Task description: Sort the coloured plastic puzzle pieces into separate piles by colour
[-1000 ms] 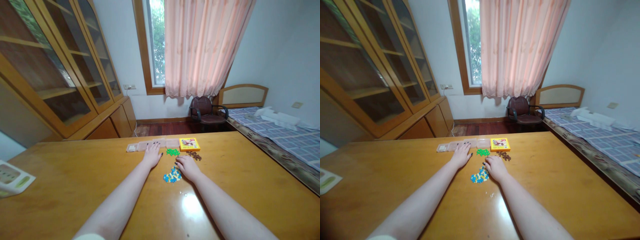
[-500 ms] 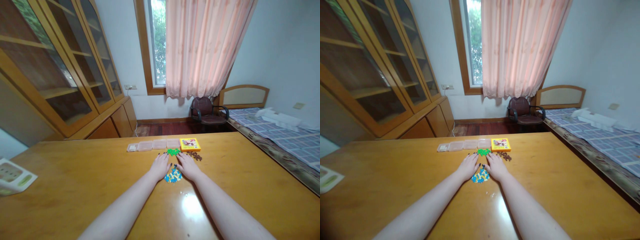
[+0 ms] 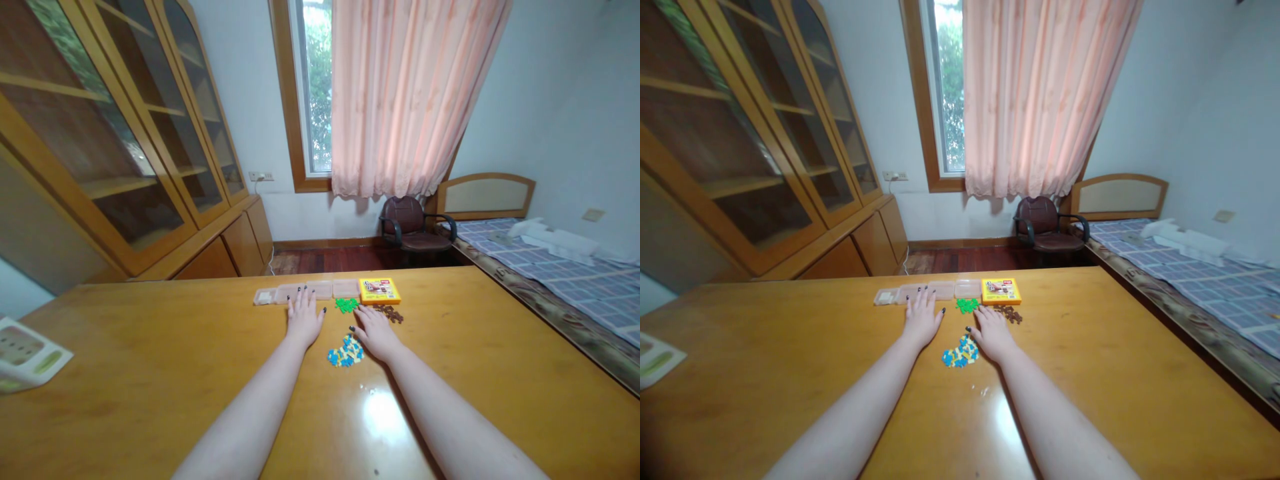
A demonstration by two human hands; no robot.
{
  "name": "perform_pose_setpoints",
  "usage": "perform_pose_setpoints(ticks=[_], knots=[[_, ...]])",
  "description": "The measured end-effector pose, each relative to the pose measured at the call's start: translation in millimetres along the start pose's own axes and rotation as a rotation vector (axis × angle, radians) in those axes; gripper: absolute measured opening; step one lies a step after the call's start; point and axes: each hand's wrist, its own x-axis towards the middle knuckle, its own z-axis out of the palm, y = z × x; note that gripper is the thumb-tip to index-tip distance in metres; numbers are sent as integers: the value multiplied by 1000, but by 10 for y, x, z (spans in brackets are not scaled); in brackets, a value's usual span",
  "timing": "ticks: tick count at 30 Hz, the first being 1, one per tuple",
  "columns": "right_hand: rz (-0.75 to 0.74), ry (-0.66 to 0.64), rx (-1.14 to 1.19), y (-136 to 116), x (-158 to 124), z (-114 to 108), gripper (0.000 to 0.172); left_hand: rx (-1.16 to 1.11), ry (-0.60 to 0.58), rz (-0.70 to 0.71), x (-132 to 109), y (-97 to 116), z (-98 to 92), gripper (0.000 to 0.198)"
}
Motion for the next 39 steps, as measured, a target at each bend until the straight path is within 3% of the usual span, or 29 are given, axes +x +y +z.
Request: perform_pose_setpoints(ticks=[3,7,12,21,27,34,39], knots=[[8,92,-17,19,6,-12,46,1,-64,-7,15,-46,16,58],[218,247,-101,78,42,-7,55,7,-43,-4,-8,-43,16,55],[433,194,-121,220,88,15,61,3,-44,-14,-14,-39,17,54],[418,151,-98,314,113,11,59,-41,-31,-1,-28,-13,19,56],[420,129,-100,312,111,6,61,-12,-23,-218,-14,-127,-33,59],[422,128,-86,329,122,27,58,-19,-80,-210,-2,-147,-23,58],[404,289,-41,329,95,23,55,-42,-30,-141,-32,-122,-142,56]])
